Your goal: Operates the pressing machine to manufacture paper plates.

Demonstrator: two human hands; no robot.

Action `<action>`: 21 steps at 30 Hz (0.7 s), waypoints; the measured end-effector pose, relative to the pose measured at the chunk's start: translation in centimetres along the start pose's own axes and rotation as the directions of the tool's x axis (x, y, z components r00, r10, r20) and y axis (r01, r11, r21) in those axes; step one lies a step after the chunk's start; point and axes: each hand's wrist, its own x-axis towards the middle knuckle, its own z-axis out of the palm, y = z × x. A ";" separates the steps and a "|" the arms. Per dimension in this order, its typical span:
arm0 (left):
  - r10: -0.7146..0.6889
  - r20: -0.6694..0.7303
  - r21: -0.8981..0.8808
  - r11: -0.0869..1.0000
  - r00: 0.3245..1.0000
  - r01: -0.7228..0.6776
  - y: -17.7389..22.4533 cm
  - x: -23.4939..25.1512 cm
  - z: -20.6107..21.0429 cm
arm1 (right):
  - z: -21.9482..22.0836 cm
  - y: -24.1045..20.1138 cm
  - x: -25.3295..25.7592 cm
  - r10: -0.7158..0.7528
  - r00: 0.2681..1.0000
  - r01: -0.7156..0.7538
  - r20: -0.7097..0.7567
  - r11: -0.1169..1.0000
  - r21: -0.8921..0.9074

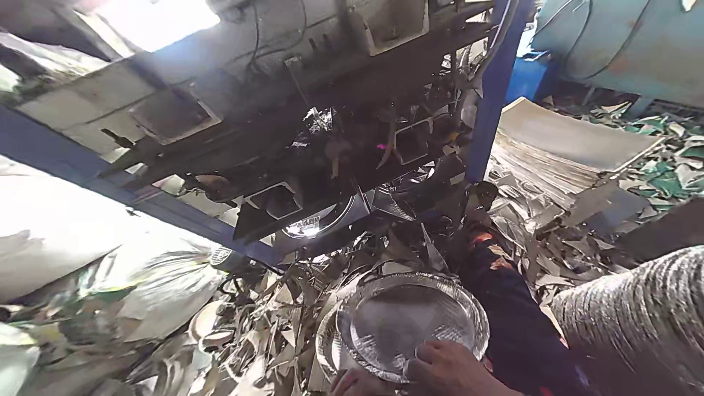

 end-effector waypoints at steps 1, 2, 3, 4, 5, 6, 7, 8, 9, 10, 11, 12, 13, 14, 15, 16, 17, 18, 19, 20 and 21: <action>-0.019 -0.056 -0.018 1.000 0.998 0.018 0.5 1.3 -0.2 | -1.2 -0.5 0.3 -0.012 1.000 0.011 -0.015 0.999 -0.051; -0.087 -0.089 -0.011 0.996 0.992 0.086 1.2 2.8 -0.8 | -2.7 -0.8 0.3 -0.023 0.999 0.021 -0.030 0.999 -0.049; -0.189 -0.067 0.001 0.982 0.980 0.190 1.8 4.6 -1.8 | -4.4 -0.8 0.1 -0.042 0.997 0.043 -0.057 0.999 0.001; -0.321 -0.003 0.004 0.947 0.947 0.321 2.6 7.2 -3.2 | -6.2 -0.5 -0.4 -0.079 0.986 0.087 -0.146 0.995 0.044; -0.481 0.074 -0.032 0.875 0.874 0.484 4.4 10.5 -4.4 | -8.1 -0.2 -1.1 -0.085 0.967 0.118 -0.241 0.985 0.124; -0.636 0.156 -0.080 0.755 0.756 0.651 6.4 14.1 -5.0 | -10.1 -0.1 -2.0 -0.045 0.945 0.131 -0.325 0.960 0.248; -0.598 0.281 -0.135 0.749 0.750 0.648 6.1 15.2 -5.3 | -12.0 -0.2 -2.7 0.035 0.910 0.134 -0.414 0.919 0.371; -0.391 0.318 -0.303 0.821 0.864 0.484 3.2 14.3 -4.4 | -13.5 -1.0 -3.0 0.160 0.826 0.163 -0.541 0.851 0.500; -0.321 0.314 -0.418 0.799 0.894 0.433 2.2 13.9 -2.8 | -14.1 -1.7 -3.0 0.289 0.688 0.244 -0.665 0.771 0.587; -0.438 0.369 -0.415 0.711 0.819 0.568 3.5 14.2 -1.5 | -14.3 -2.4 -2.2 0.462 0.453 0.313 -0.762 0.718 0.621; -0.598 0.429 -0.371 0.567 0.677 0.736 5.3 14.6 -0.5 | -15.9 -1.2 -4.6 0.479 0.552 0.236 -0.683 0.696 0.679; -0.656 0.488 -0.383 0.432 0.575 0.817 5.4 13.8 0.5 | -16.4 -0.5 -5.5 0.551 0.475 0.212 -0.686 0.685 0.697; -0.578 0.505 -0.560 0.346 0.641 0.753 3.3 11.4 2.3 | -16.0 0.6 -6.6 0.571 0.407 0.246 -0.713 0.683 0.688; -0.435 0.474 -0.739 0.277 0.766 0.614 -0.1 8.7 4.9 | -15.8 1.1 -7.1 0.597 0.311 0.222 -0.740 0.711 0.667; -0.325 0.447 -0.803 0.264 0.834 0.534 -2.3 7.5 7.1 | -15.9 2.1 -8.3 0.585 0.302 0.219 -0.753 0.726 0.652; -0.331 0.416 -0.796 0.316 0.847 0.515 -3.0 7.7 8.1 | -16.3 2.7 -8.9 0.564 0.282 0.185 -0.777 0.762 0.620; -0.400 0.410 -0.701 0.437 0.820 0.564 -2.9 8.6 8.0 | -16.8 3.6 -10.3 0.508 0.332 0.180 -0.795 0.793 0.582; -0.458 0.381 -0.539 0.595 0.803 0.595 -2.9 9.8 7.6 | -17.8 3.6 -11.2 0.438 0.398 0.161 -0.806 0.832 0.531; -0.475 0.338 -0.325 0.751 0.812 0.575 -3.2 10.9 6.7 | -19.1 2.3 -11.1 0.393 0.444 0.123 -0.806 0.864 0.489; -0.484 0.288 -0.114 0.839 0.826 0.531 -4.1 11.8 5.9 | -20.3 -0.7 -9.3 0.385 0.457 0.059 -0.802 0.886 0.459; -0.507 0.253 0.075 0.859 0.824 0.506 -5.7 12.5 5.2 | -21.6 -4.0 -7.1 0.364 0.498 0.000 -0.787 0.908 0.419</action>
